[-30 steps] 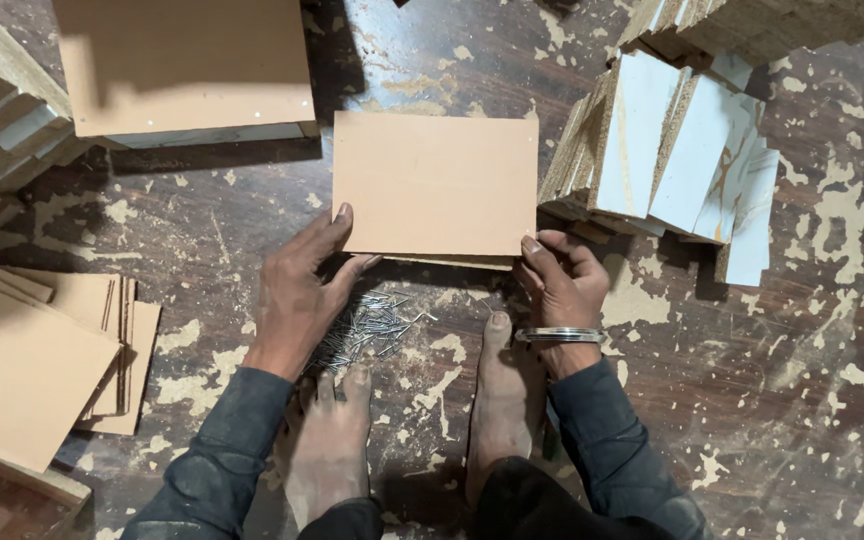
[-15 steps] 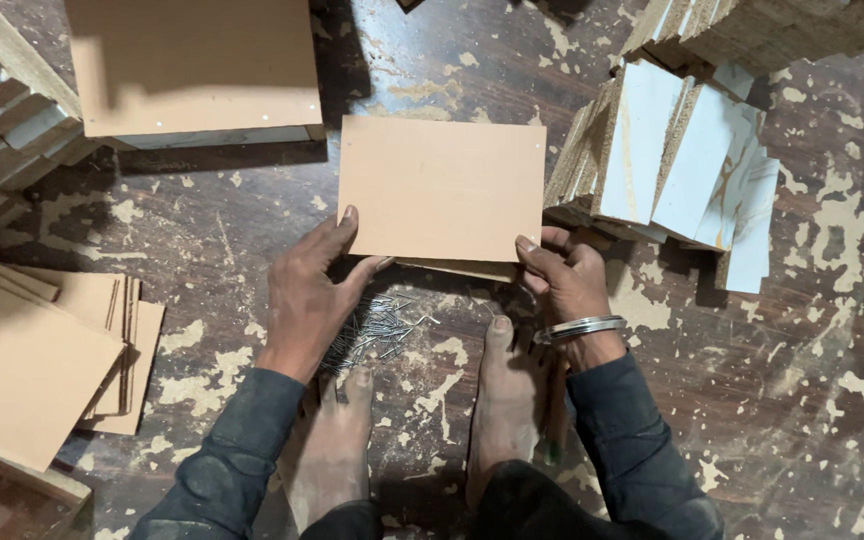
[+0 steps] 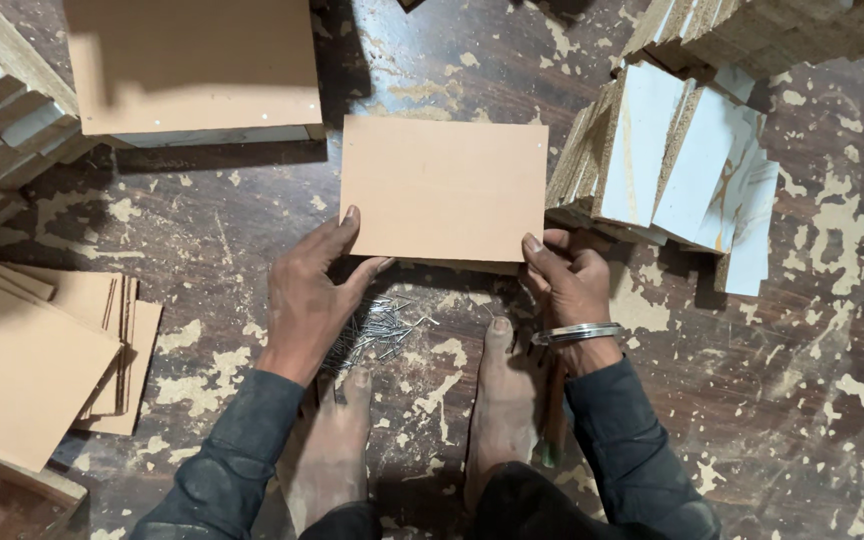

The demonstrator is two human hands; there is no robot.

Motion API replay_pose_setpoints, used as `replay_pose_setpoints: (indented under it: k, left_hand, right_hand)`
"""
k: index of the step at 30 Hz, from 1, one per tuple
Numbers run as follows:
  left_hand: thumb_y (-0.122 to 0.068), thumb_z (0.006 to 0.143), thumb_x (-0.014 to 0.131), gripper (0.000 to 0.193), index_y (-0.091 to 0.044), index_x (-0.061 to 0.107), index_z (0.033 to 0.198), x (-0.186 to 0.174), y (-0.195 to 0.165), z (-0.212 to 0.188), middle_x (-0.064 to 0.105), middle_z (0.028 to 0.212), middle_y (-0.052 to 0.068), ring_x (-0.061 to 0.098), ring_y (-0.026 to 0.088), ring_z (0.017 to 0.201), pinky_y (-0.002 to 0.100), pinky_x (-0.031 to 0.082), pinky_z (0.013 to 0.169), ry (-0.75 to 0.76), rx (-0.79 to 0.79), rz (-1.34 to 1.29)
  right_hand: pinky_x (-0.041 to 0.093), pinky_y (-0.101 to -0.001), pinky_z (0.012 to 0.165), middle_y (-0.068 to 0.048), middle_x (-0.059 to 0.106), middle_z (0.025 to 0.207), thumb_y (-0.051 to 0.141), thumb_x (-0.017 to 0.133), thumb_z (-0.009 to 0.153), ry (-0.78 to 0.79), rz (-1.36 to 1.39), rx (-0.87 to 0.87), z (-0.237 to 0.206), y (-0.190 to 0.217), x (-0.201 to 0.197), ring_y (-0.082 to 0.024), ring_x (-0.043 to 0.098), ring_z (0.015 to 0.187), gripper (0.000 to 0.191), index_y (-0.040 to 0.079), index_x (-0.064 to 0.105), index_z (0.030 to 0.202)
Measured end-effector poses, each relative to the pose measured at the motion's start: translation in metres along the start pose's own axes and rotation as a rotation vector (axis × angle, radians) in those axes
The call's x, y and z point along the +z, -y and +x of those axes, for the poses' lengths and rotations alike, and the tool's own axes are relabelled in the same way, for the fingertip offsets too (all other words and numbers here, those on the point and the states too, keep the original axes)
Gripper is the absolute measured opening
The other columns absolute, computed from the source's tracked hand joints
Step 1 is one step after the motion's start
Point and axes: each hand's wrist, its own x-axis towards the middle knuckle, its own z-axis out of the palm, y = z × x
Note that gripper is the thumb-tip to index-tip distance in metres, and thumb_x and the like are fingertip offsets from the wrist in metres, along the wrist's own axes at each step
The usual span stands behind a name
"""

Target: The person places a small wooden box on the workbench, positions a flat board on top, and hammers nails along the board's edge to attach it. They pick nails from a pile on the bench, hold the board steady with one hand, and hammer with the other, then set the finished box aside and start another.

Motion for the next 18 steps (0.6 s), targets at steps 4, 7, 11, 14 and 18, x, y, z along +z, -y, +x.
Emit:
replay_pose_setpoints:
  k: [4, 7, 11, 14, 18]
  left_hand:
    - [-0.033, 0.081, 0.084, 0.055, -0.003, 0.071, 0.125, -0.001, -0.006, 0.002, 0.073, 0.121, 0.023, 0.075, 0.031, 0.104, 0.042, 0.062, 0.088, 0.02, -0.07, -0.064]
    - [-0.033, 0.079, 0.085, 0.056, -0.003, 0.071, 0.125, 0.0, -0.011, 0.004, 0.073, 0.118, 0.022, 0.075, 0.031, 0.102, 0.042, 0.061, 0.087, 0.003, -0.086, -0.062]
    - [-0.034, 0.079, 0.087, 0.057, -0.002, 0.071, 0.124, -0.001, -0.014, 0.006, 0.074, 0.117, 0.022, 0.075, 0.029, 0.098, 0.041, 0.062, 0.085, -0.003, -0.082, -0.053]
    - [-0.034, 0.08, 0.087, 0.058, -0.001, 0.071, 0.124, -0.001, -0.014, 0.008, 0.073, 0.116, 0.023, 0.075, 0.03, 0.099, 0.041, 0.062, 0.084, 0.007, -0.049, -0.032]
    - [-0.034, 0.081, 0.083, 0.056, -0.003, 0.07, 0.125, 0.001, -0.01, 0.01, 0.075, 0.113, 0.021, 0.076, 0.028, 0.094, 0.039, 0.063, 0.078, 0.078, -0.13, -0.058]
  right_hand:
    - [0.055, -0.0207, 0.06, -0.009, 0.071, 0.09, 0.008, 0.079, 0.087, 0.031, 0.059, -0.012, 0.004, -0.007, -0.003, -0.01, 0.066, 0.07, 0.035, -0.004, 0.06, 0.114]
    - [0.058, -0.0212, 0.062, -0.01, 0.072, 0.093, 0.006, 0.079, 0.085, 0.017, 0.079, 0.008, 0.008, -0.015, -0.007, -0.01, 0.069, 0.073, 0.04, -0.006, 0.057, 0.117]
    - [0.054, -0.023, 0.061, -0.016, 0.068, 0.096, -0.001, 0.08, 0.084, 0.114, 0.089, 0.001, 0.014, -0.023, -0.02, -0.016, 0.064, 0.074, 0.056, -0.008, 0.052, 0.132]
    - [0.057, -0.0266, 0.071, -0.017, 0.066, 0.109, -0.005, 0.079, 0.081, 0.207, 0.016, -0.056, 0.017, -0.025, -0.028, -0.019, 0.066, 0.085, 0.063, -0.007, 0.05, 0.136]
    - [0.06, -0.0334, 0.09, -0.014, 0.063, 0.123, -0.009, 0.074, 0.076, 0.28, -0.049, -0.11, 0.016, -0.027, -0.028, -0.018, 0.071, 0.11, 0.065, 0.0, 0.048, 0.135]
